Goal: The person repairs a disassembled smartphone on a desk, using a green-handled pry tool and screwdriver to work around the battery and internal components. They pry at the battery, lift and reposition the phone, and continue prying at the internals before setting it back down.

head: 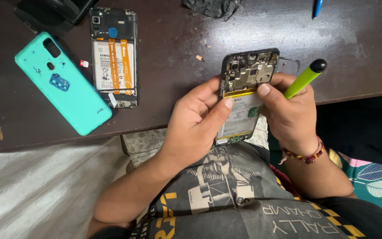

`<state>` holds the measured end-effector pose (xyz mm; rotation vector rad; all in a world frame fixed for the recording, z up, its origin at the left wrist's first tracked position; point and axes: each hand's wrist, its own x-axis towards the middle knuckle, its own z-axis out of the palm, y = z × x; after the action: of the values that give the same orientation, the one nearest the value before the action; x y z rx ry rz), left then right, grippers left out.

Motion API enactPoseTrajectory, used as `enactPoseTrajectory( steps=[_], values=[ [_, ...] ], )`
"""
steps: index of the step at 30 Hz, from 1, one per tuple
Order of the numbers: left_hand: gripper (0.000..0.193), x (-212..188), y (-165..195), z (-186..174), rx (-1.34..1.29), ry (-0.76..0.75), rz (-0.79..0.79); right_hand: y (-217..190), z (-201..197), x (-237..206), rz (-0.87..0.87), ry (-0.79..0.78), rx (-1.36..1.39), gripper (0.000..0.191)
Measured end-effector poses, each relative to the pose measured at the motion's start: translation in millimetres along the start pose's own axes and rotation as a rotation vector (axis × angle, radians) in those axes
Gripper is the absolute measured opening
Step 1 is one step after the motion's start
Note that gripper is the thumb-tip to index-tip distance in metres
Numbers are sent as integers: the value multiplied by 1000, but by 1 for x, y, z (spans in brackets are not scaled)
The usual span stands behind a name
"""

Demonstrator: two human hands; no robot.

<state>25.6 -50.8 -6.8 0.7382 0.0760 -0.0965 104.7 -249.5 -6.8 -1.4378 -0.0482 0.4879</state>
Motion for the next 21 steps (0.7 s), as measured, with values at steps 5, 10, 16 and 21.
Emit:
enactPoseTrajectory(
  steps=[5, 10, 16, 21],
  values=[
    [38, -2, 2, 1, 12, -3, -4, 2, 0, -2, -21, 22, -85, 14],
    [37, -2, 2, 3, 32, 3, 2, 1, -2, -1, -46, -24, -61, 18],
    [35, -4, 3, 4, 99, 14, -8, -1, 0, 0, -46, -35, -27, 18],
    [36, -3, 4, 6, 120, 26, -13, -1, 0, -2, -19, -11, -33, 20]
  ],
)
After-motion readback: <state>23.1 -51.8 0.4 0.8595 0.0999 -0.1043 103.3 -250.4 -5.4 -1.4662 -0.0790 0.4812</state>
